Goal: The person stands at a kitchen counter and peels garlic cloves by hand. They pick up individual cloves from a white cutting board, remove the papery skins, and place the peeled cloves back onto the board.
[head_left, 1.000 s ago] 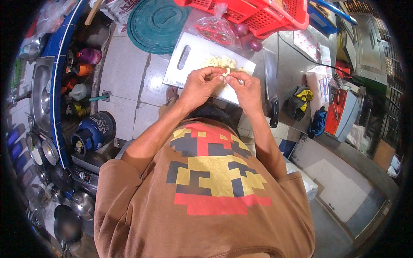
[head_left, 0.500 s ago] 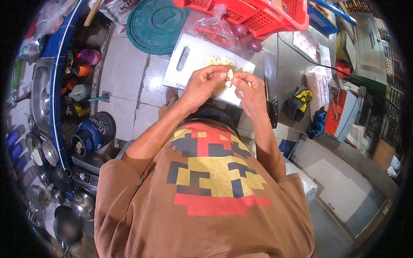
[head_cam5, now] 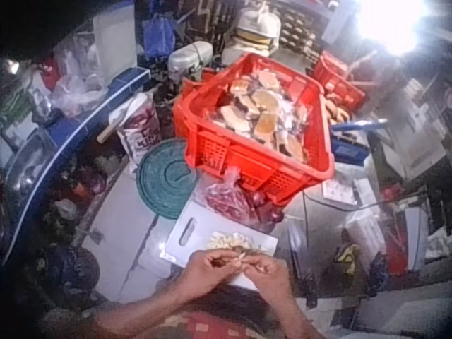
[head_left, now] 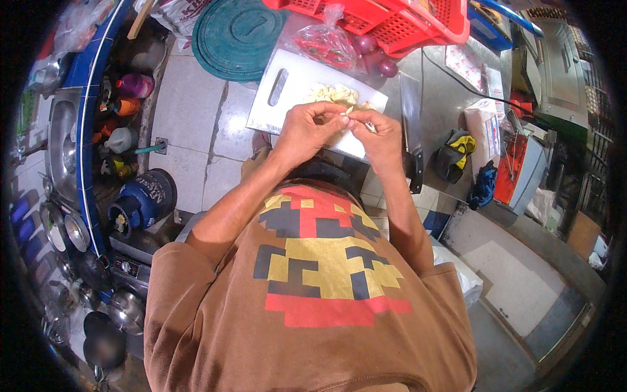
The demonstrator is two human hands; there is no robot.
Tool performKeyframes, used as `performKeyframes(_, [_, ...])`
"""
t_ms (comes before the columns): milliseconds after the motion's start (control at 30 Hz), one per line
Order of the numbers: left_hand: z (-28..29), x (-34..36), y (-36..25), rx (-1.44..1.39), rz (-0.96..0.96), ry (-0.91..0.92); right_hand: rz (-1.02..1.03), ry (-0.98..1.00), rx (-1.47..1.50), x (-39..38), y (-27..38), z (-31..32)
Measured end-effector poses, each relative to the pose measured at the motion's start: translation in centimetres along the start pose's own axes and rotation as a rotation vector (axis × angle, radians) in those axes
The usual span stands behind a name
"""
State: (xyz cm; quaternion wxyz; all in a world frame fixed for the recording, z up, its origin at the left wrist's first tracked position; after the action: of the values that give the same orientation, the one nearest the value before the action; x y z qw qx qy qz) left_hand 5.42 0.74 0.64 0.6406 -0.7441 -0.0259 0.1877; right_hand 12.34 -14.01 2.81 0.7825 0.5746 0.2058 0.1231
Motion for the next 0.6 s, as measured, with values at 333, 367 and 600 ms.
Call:
performKeyframes(333, [0.5, 0.0, 1.0, -0.2, 0.098, -0.019, -0.06, 0.005, -0.002, -0.2, 0.1, 0.1])
performKeyframes(367, [0.5, 0.0, 1.0, -0.205, 0.083, -0.027, -0.111, -0.005, 0.04, -0.2, -0.4, 0.3])
performKeyframes(600, [0.0, -0.3, -0.1, -0.104, 0.04, -0.014, -0.164, -0.014, 0.134, 0.1, -0.7, 0.2])
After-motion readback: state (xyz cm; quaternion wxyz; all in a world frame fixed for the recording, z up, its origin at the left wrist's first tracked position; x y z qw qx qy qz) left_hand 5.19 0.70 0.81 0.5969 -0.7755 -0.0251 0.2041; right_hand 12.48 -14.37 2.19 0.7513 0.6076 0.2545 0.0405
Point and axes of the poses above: each hand's wrist, its own x-axis towards the middle knuckle, its own z-axis out of the back of the hand, y = z × x, the point moved 5 cm from there along x, towards the middle knuckle, and after that the axes turned 2 degrees about -y, right-handed, at the moved point
